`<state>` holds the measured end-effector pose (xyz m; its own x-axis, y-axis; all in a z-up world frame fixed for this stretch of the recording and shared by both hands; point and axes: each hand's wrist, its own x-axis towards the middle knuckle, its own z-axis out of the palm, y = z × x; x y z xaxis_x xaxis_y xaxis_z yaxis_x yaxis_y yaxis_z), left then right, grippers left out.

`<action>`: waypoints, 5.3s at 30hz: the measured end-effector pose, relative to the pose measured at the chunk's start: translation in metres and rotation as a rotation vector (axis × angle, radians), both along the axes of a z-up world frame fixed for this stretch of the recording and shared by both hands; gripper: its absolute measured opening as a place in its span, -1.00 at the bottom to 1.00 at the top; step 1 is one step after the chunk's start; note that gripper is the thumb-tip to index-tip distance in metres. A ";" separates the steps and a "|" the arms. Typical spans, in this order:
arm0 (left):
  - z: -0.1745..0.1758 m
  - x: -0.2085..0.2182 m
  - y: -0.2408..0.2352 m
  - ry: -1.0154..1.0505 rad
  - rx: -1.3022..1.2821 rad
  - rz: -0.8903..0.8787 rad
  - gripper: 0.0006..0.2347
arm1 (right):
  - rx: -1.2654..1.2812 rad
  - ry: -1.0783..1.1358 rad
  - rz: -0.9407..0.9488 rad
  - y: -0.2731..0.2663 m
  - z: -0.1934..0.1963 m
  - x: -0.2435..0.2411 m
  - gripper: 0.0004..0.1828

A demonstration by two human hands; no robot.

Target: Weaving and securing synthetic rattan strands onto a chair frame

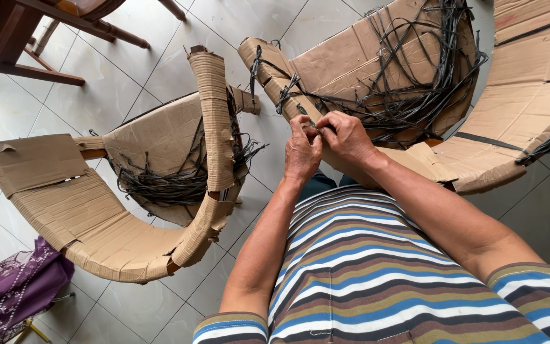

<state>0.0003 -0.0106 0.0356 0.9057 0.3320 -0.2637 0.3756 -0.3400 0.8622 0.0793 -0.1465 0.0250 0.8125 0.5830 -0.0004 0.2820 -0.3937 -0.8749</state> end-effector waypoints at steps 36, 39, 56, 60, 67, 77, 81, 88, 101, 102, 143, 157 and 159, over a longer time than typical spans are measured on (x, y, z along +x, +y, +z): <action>-0.044 -0.021 -0.008 -0.494 0.920 -0.054 -0.92 | -0.088 0.567 0.016 -0.005 -0.018 0.011 -0.84; -0.056 -0.022 -0.009 -0.479 1.002 -0.077 -0.93 | -0.090 0.570 0.000 -0.006 -0.022 0.012 -0.86; -0.052 -0.030 0.012 -0.379 1.024 -0.177 -0.94 | -0.195 0.370 -0.103 -0.019 -0.022 0.013 -0.80; -0.060 -0.035 0.014 -0.325 0.927 -0.184 -0.96 | -0.236 0.286 -0.148 -0.022 -0.055 0.011 -0.74; -0.048 -0.049 0.024 -0.256 0.688 -0.162 -0.98 | -0.294 0.328 -0.157 -0.045 -0.031 0.000 -0.78; -0.039 0.006 -0.044 -0.474 0.579 -0.287 -0.89 | -0.622 0.394 0.205 -0.075 0.045 -0.028 -0.27; -0.077 0.024 -0.063 -0.430 0.657 -0.397 -0.75 | -0.722 0.132 0.206 -0.097 0.008 -0.050 -0.29; -0.066 0.036 -0.088 -0.132 0.665 -0.356 -0.55 | -0.723 -0.030 0.038 -0.100 -0.041 -0.067 -0.45; -0.074 0.032 -0.091 -0.266 0.880 -0.185 -0.82 | -0.183 0.721 0.142 -0.148 -0.061 0.018 -0.50; -0.073 0.033 -0.091 -0.256 0.889 -0.191 -0.82 | -0.188 0.990 0.007 -0.152 -0.065 0.030 -0.48; -0.060 0.037 -0.092 -0.220 0.928 -0.152 -0.90 | 0.563 0.884 -0.492 -0.214 -0.002 0.163 -0.62; -0.056 0.053 -0.118 -0.181 0.386 -0.076 -0.87 | 0.686 0.931 -0.412 -0.195 0.049 0.122 -0.57; -0.028 0.067 -0.144 -0.171 -0.055 -0.076 -0.73 | 0.682 0.956 -0.390 -0.190 0.046 0.114 -0.56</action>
<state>0.0677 -0.1548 0.0072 0.9608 0.2499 -0.1199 0.1971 -0.3122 0.9294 0.1936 -0.3365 0.0708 0.7722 0.4163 -0.4801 -0.6167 0.3090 -0.7240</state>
